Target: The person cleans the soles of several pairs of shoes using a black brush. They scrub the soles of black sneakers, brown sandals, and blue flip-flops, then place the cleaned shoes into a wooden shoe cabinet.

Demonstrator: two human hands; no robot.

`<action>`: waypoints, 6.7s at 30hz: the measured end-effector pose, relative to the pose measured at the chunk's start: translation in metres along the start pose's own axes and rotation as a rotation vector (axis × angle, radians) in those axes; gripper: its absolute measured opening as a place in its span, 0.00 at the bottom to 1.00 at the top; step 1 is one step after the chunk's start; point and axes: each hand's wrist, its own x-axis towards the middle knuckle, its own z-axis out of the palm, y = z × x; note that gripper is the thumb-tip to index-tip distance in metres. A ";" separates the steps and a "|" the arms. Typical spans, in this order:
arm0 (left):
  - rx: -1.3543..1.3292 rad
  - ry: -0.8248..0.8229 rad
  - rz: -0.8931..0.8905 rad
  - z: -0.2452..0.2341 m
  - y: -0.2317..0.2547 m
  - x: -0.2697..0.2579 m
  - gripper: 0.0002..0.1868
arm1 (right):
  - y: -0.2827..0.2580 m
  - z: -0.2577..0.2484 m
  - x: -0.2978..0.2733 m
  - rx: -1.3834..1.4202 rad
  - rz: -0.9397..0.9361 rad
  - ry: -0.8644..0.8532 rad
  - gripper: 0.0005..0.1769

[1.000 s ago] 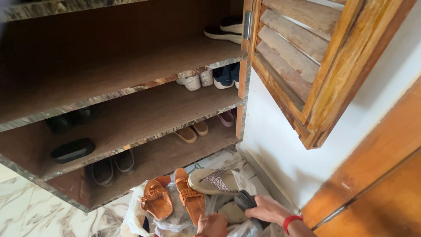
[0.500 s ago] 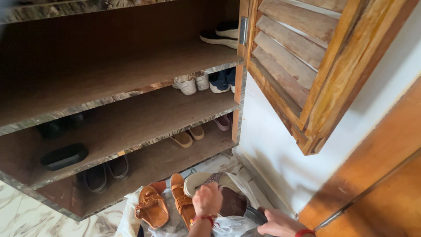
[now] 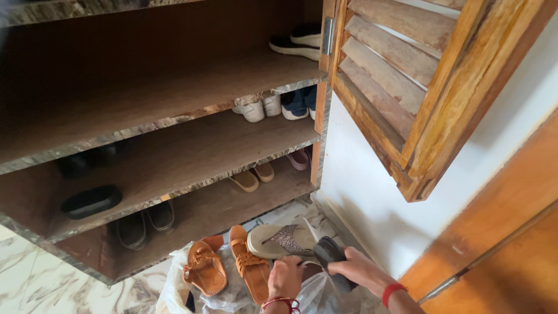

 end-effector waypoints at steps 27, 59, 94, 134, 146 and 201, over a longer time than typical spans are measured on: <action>0.107 0.338 -0.440 -0.116 -0.079 -0.023 0.17 | -0.038 0.107 0.006 -0.549 -0.033 -0.347 0.31; -0.034 0.217 -0.240 -0.089 -0.069 0.004 0.17 | -0.022 0.107 0.112 0.076 -0.139 0.108 0.25; 0.127 0.514 -0.191 -0.112 -0.140 -0.042 0.21 | -0.049 0.161 0.046 -0.732 -0.284 0.015 0.37; 0.103 0.374 -0.925 -0.158 -0.174 -0.072 0.44 | -0.043 0.106 0.063 0.552 -0.136 0.049 0.15; -0.016 0.051 -0.659 -0.155 -0.224 -0.096 0.73 | -0.117 0.201 0.012 -0.313 -0.282 -0.186 0.23; -0.980 0.616 -0.315 -0.229 -0.201 -0.144 0.19 | -0.108 0.160 0.055 1.033 0.017 -0.045 0.20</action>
